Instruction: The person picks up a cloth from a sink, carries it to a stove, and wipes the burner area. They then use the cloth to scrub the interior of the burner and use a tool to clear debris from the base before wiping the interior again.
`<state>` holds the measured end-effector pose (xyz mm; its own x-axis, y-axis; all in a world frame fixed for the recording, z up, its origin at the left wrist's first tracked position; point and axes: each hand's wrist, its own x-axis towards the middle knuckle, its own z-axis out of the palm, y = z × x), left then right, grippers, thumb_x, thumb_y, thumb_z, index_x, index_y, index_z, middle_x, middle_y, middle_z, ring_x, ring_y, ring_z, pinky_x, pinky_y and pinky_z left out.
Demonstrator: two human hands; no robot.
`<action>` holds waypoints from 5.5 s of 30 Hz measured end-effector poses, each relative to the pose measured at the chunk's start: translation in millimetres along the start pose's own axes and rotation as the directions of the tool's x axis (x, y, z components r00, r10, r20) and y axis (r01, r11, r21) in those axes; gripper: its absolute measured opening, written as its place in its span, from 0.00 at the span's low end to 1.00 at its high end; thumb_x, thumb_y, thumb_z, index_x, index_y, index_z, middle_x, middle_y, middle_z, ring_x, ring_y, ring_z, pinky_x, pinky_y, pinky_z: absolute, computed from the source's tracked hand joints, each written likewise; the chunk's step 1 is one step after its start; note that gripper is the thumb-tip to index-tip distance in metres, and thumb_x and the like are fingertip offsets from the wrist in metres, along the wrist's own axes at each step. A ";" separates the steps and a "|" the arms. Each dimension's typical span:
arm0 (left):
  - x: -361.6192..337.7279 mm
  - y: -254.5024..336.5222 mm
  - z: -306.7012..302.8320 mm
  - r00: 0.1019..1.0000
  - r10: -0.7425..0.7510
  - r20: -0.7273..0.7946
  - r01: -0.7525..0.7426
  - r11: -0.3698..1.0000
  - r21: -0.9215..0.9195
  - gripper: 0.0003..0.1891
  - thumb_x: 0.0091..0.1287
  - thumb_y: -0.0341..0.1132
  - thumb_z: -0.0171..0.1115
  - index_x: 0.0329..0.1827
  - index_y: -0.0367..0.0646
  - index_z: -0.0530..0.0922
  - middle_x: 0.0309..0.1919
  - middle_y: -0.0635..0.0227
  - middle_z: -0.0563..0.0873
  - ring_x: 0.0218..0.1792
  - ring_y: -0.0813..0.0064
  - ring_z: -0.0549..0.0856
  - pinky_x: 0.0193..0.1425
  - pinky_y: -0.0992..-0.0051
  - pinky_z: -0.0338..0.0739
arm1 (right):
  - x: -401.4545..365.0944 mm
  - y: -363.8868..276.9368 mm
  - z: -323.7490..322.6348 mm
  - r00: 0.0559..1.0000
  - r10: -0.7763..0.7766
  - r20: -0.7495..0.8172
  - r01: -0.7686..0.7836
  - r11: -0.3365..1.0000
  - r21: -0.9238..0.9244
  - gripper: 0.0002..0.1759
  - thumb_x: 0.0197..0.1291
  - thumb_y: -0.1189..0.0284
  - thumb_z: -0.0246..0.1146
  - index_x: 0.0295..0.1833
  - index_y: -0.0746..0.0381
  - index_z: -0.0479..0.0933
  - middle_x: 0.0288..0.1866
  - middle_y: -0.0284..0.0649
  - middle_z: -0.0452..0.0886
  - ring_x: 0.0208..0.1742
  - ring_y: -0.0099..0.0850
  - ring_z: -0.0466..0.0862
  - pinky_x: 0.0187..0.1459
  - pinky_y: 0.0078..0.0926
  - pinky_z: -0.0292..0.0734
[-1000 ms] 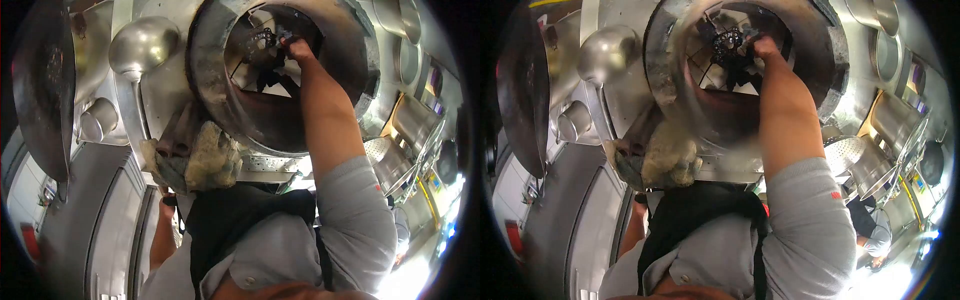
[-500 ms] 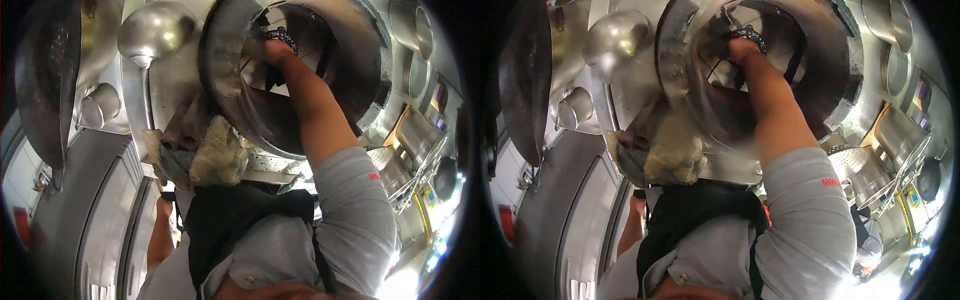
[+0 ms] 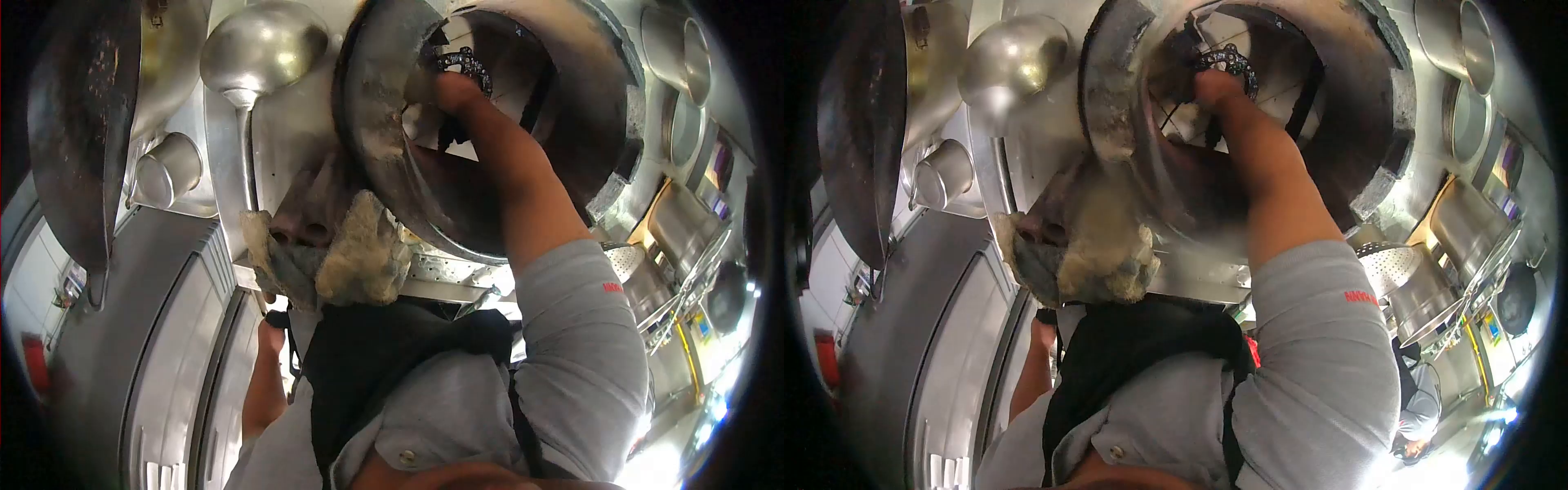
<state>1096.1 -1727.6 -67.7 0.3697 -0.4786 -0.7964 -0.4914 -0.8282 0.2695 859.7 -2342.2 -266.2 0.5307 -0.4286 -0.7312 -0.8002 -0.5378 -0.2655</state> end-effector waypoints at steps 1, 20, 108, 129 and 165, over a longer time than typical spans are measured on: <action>0.4 -4.8 2.3 0.982 0.189 0.015 -0.190 0.975 0.119 0.05 0.57 0.25 0.49 0.29 0.40 0.76 0.28 0.58 0.80 0.34 0.59 0.80 0.38 0.69 0.72 | -2.1 -1.8 3.1 0.997 0.073 -0.024 -0.073 0.997 0.001 0.16 0.47 0.68 0.59 0.42 0.65 0.79 0.44 0.50 0.80 0.46 0.44 0.80 0.49 0.38 0.75; 10.2 13.5 7.1 0.884 -0.321 0.341 0.453 0.406 -0.794 0.06 0.65 0.30 0.51 0.30 0.40 0.73 0.24 0.69 0.77 0.28 0.80 0.76 0.31 0.76 0.70 | -22.1 103.2 -29.0 0.966 -0.143 -0.216 0.144 0.990 -0.015 0.17 0.49 0.69 0.53 0.45 0.60 0.78 0.45 0.52 0.79 0.48 0.46 0.79 0.49 0.40 0.73; 22.4 -27.6 12.8 0.997 0.046 0.060 -0.043 0.998 -0.048 0.06 0.63 0.32 0.52 0.32 0.39 0.75 0.26 0.61 0.82 0.30 0.70 0.80 0.35 0.73 0.72 | -26.5 57.4 -19.2 0.878 0.471 -0.091 -0.429 0.856 0.289 0.19 0.51 0.60 0.59 0.44 0.63 0.79 0.46 0.49 0.79 0.49 0.43 0.79 0.51 0.37 0.74; 10.0 -23.6 21.0 0.879 -0.236 0.414 0.432 0.028 -0.902 0.07 0.65 0.35 0.53 0.39 0.45 0.77 0.34 0.69 0.81 0.35 0.72 0.80 0.41 0.74 0.72 | 2.8 32.2 -5.4 0.990 0.087 -0.110 -0.077 0.993 0.093 0.14 0.50 0.71 0.53 0.39 0.67 0.78 0.41 0.55 0.79 0.47 0.47 0.79 0.49 0.40 0.74; 8.3 -43.9 25.6 0.947 -0.255 0.195 0.317 0.647 -0.693 0.08 0.65 0.32 0.51 0.32 0.39 0.76 0.28 0.64 0.83 0.31 0.67 0.81 0.37 0.73 0.71 | -4.3 23.3 -19.1 0.992 0.115 -0.059 -0.110 0.991 0.072 0.16 0.51 0.66 0.58 0.41 0.64 0.78 0.43 0.53 0.79 0.47 0.46 0.79 0.49 0.40 0.74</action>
<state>1100.6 -1687.7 -100.0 0.3221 -0.1850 -0.9284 0.3455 -0.8901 0.2973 844.2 -2366.8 -257.3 0.4511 -0.5295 -0.7184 -0.8718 -0.4339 -0.2276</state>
